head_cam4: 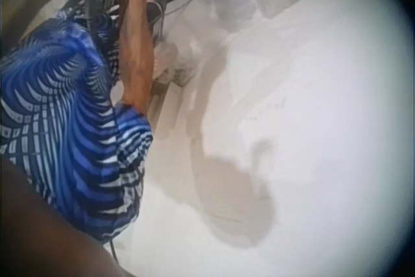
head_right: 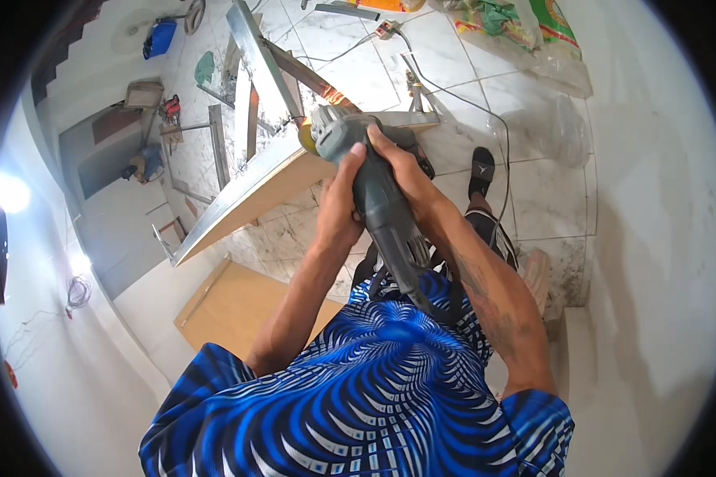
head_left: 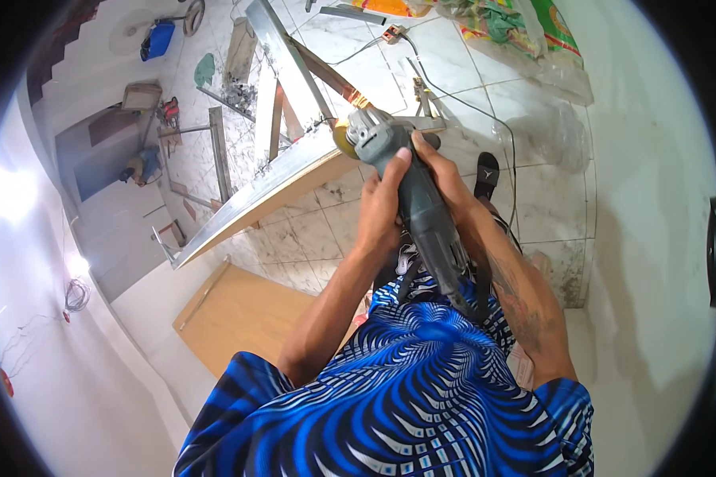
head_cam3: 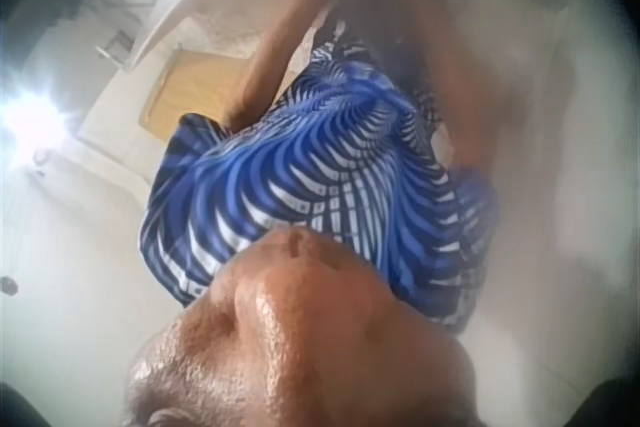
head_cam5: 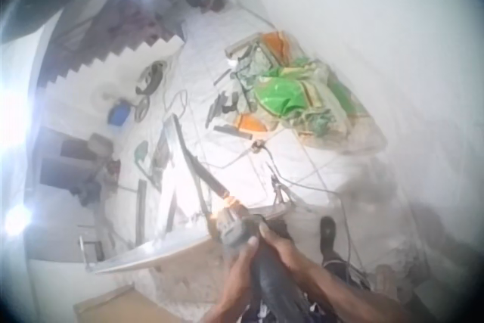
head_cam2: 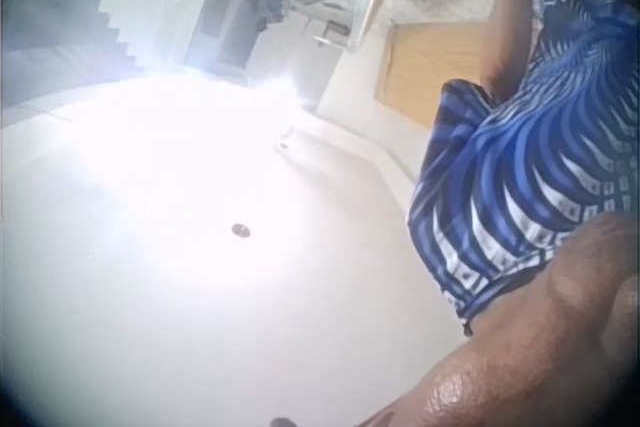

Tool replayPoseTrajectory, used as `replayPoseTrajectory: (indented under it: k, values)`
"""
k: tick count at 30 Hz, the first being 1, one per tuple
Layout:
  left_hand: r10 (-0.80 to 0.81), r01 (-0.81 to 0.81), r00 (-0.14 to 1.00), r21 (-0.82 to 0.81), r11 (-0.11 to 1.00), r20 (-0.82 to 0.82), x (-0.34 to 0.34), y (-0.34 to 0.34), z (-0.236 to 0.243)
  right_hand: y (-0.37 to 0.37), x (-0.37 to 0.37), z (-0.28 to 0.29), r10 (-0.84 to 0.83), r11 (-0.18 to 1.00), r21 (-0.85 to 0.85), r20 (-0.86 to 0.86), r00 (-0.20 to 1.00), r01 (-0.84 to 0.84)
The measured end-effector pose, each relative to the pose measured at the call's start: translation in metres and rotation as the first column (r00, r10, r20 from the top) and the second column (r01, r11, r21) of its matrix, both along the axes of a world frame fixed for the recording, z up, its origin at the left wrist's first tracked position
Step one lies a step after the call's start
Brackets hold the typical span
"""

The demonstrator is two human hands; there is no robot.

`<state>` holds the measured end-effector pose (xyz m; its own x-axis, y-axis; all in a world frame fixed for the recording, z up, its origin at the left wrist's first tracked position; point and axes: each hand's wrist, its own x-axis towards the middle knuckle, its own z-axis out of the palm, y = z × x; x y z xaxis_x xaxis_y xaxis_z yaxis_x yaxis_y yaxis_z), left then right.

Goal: The person uses an angle grinder to grind the edge of a metal beam on the floor while sparks fly.

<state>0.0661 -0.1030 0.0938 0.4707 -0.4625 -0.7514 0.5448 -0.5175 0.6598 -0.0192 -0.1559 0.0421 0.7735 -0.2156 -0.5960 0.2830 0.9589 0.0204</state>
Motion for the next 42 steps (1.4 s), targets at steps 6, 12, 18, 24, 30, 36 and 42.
replayPoseTrajectory:
  k: [6,12,18,24,30,36,42]
  values:
    - [-0.084,0.089,0.993,0.051,0.995,-0.082,0.01,0.0,0.005,0.001,0.003,-0.007,-0.005,0.999,-0.049,0.042,0.999,0.007]
    - [-0.098,0.094,0.992,-0.052,0.994,-0.077,0.011,-0.002,0.001,-0.003,0.005,-0.005,-0.019,0.996,-0.082,0.016,1.0,0.021]
    - [-0.092,0.093,0.995,0.007,0.996,-0.042,0.014,0.002,0.005,-0.001,0.007,-0.007,-0.053,0.992,-0.113,0.041,0.998,0.057]
    - [-0.065,0.064,0.995,-0.011,0.998,-0.07,0.007,-0.001,0.0,0.0,-0.001,-0.018,-0.006,0.996,-0.083,0.07,0.998,0.012]
    - [-0.055,0.058,0.997,0.053,0.997,-0.058,-0.002,0.011,0.005,0.004,0.001,0.008,-0.069,0.998,0.005,-0.048,0.996,0.069]
    - [-0.141,0.143,0.985,0.017,0.99,-0.099,0.02,-0.007,0.0,-0.002,0.007,-0.019,-0.012,0.992,-0.122,0.041,0.999,0.017]
    - [-0.065,0.068,0.997,0.063,0.996,-0.053,0.001,0.005,-0.002,0.007,-0.007,-0.007,-0.05,0.998,-0.035,0.031,0.998,0.051]
